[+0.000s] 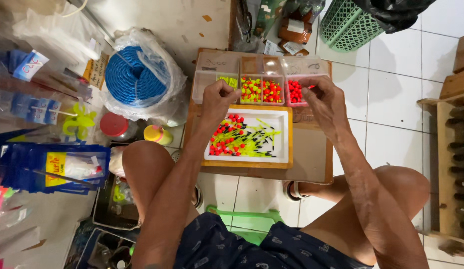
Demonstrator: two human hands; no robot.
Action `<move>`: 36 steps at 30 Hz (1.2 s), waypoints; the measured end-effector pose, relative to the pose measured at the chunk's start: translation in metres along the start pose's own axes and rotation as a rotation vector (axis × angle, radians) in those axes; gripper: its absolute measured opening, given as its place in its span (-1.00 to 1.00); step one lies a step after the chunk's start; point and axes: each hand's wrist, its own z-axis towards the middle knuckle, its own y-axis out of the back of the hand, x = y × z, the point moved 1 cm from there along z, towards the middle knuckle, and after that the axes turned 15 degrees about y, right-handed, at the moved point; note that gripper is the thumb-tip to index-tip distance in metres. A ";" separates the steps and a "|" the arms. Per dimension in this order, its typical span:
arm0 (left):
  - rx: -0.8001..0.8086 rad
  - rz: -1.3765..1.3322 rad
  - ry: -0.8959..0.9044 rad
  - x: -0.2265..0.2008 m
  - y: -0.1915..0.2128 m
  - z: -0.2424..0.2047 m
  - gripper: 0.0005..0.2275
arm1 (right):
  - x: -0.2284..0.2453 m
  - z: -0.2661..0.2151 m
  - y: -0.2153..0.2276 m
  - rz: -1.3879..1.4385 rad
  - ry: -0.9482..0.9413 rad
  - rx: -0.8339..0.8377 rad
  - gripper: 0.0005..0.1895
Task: The person sits on a stool and assembles small fishing lures by hand. They pick up plastic bodies and hooks from a tray and attach them together, placing the finished lures back into the tray.
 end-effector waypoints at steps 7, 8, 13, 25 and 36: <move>0.028 0.132 -0.137 0.002 -0.002 0.007 -0.79 | 0.005 0.003 -0.004 -0.010 0.022 -0.004 -0.81; 0.044 0.143 -0.127 -0.008 -0.003 -0.003 -0.79 | 0.005 0.003 -0.002 -0.007 0.022 -0.002 -0.81; 0.020 0.162 -0.057 -0.002 -0.003 -0.004 -0.84 | 0.004 -0.001 0.009 0.012 0.000 -0.026 -0.81; -0.092 0.127 -0.062 0.006 0.006 0.019 -0.74 | 0.017 -0.056 0.000 -0.191 0.079 0.256 -0.76; -0.039 0.213 -0.008 -0.007 0.007 -0.014 -0.81 | -0.009 -0.050 -0.024 -0.400 0.174 0.324 -0.78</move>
